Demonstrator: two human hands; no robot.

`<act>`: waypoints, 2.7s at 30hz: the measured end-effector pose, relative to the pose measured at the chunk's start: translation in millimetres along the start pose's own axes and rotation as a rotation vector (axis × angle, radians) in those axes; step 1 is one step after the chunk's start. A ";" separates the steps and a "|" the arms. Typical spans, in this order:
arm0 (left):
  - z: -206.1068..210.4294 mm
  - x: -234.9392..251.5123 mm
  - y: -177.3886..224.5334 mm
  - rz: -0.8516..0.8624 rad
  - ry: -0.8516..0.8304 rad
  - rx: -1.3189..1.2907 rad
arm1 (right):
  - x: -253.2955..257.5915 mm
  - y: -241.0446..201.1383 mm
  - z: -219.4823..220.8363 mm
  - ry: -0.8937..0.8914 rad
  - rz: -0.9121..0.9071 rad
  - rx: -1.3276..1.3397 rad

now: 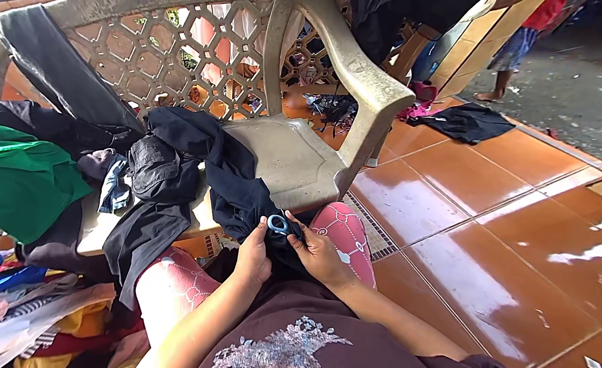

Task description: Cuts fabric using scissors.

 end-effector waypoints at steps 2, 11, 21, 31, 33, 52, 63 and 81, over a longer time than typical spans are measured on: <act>0.6 -0.8 -2.7 0.014 0.022 -0.023 | -1.6 -0.7 4.0 0.036 0.073 0.041; 2.5 -5.0 -3.5 0.075 0.090 -0.079 | -2.9 2.2 11.4 0.084 0.428 0.280; -5.9 9.0 14.1 0.031 0.060 -0.183 | 12.6 18.3 -13.4 0.124 0.831 0.532; -2.8 10.9 18.0 -0.120 -0.116 -0.213 | 21.1 52.4 -29.8 0.119 1.104 0.962; -3.0 11.7 16.5 -0.133 -0.122 -0.185 | 21.8 41.4 -23.7 -0.003 1.133 1.033; -17.6 108.0 189.6 0.082 -0.168 0.375 | 93.3 94.6 -54.2 0.840 1.016 0.807; -96.4 167.8 258.5 -0.050 0.195 1.056 | 19.5 60.7 -34.8 -0.112 0.986 0.237; -39.8 21.7 -8.0 0.151 -0.711 0.931 | -1.6 4.0 17.1 0.284 0.944 1.169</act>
Point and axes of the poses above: each hand's wrist, its own x-axis towards the middle knuckle, its own z-axis out of the palm, y = z × x, the point moved 4 cm from there along x, towards the middle knuckle, and after that the axes turned 12 degrees about y, right-handed, at the moved point
